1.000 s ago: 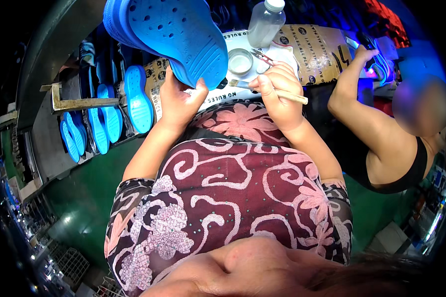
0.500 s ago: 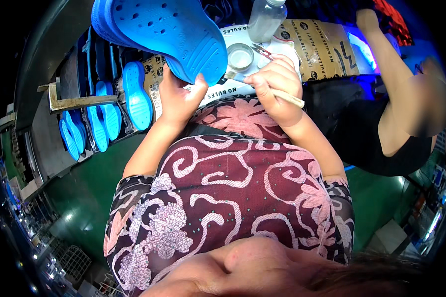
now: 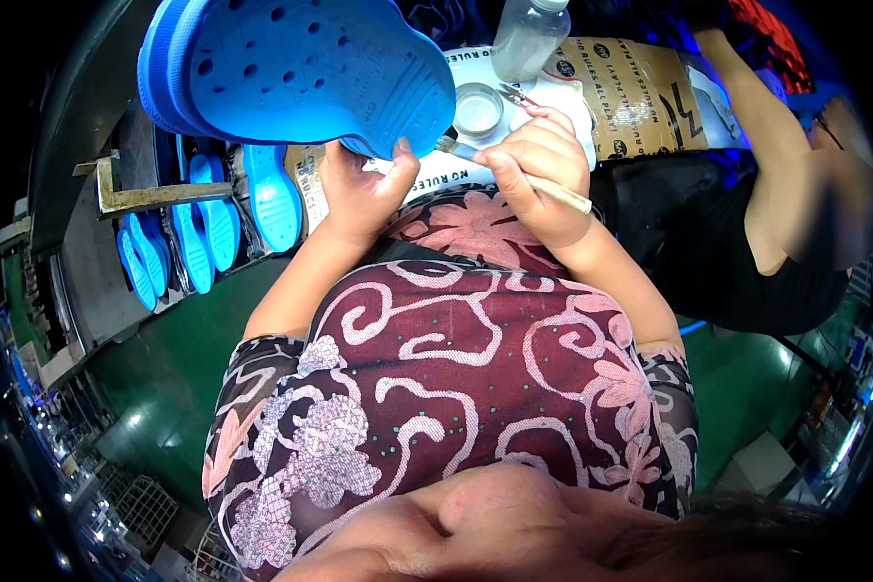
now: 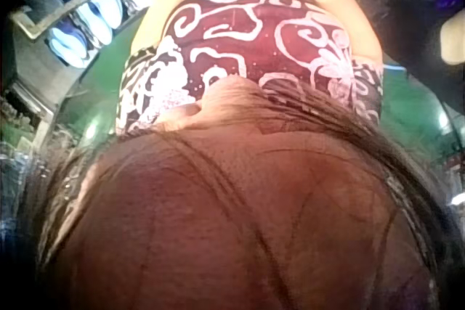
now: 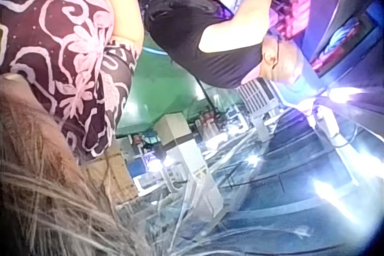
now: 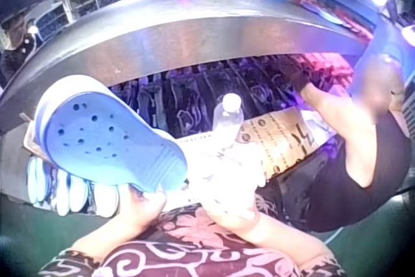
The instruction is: The person cleans the interior and edges of blue shoe soles using a small brush dipped in a liquid container, handling each sole one at a time and then placing it onto a moving conveyor belt.
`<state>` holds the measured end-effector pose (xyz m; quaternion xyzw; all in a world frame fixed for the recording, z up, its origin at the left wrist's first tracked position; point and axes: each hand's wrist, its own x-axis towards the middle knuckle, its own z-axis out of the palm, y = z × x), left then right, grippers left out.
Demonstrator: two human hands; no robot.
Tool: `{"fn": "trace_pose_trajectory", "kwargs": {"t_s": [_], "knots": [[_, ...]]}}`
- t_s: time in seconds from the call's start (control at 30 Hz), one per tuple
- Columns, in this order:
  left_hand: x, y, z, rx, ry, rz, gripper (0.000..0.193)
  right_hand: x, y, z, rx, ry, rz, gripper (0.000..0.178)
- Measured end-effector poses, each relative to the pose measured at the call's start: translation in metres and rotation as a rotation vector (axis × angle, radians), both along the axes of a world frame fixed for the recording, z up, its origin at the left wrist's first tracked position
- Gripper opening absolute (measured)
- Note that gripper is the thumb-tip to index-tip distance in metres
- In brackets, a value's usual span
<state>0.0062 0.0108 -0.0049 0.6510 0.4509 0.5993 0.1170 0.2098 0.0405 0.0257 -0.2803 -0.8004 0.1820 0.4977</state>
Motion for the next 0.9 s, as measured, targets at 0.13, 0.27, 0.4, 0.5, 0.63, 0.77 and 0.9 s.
{"fn": "trace_pose_trajectory", "kwargs": {"t_s": [0.13, 0.27, 0.4, 0.5, 0.63, 0.77, 0.9], "knots": [[-0.002, 0.003, 0.000, 0.016, -0.005, 0.002, 0.054, 0.000, -0.003, 0.002, 0.020, -0.013, 0.033, 0.017], [-0.002, 0.005, 0.003, 0.057, 0.027, -0.007, 0.049, 0.005, -0.001, -0.002, -0.019, 0.060, 0.040, 0.019], [0.000, 0.003, 0.001, 0.009, -0.017, 0.004, 0.046, 0.004, 0.003, -0.003, -0.034, 0.081, -0.001, 0.019], [-0.003, 0.001, 0.001, -0.083, 0.050, -0.048, 0.050, 0.002, 0.002, -0.002, -0.005, 0.005, -0.008, 0.017], [0.001, 0.003, 0.006, -0.041, 0.011, -0.067, 0.043, 0.010, -0.001, -0.003, 0.035, -0.013, -0.024, 0.016], [0.001, 0.002, 0.014, 0.040, 0.078, -0.088, 0.039, 0.023, -0.008, 0.001, -0.013, 0.075, -0.063, 0.018], [-0.010, -0.001, 0.039, -0.157, -0.091, -0.047, 0.055, 0.037, -0.012, -0.006, -0.176, 0.209, -0.130, 0.033]]}}
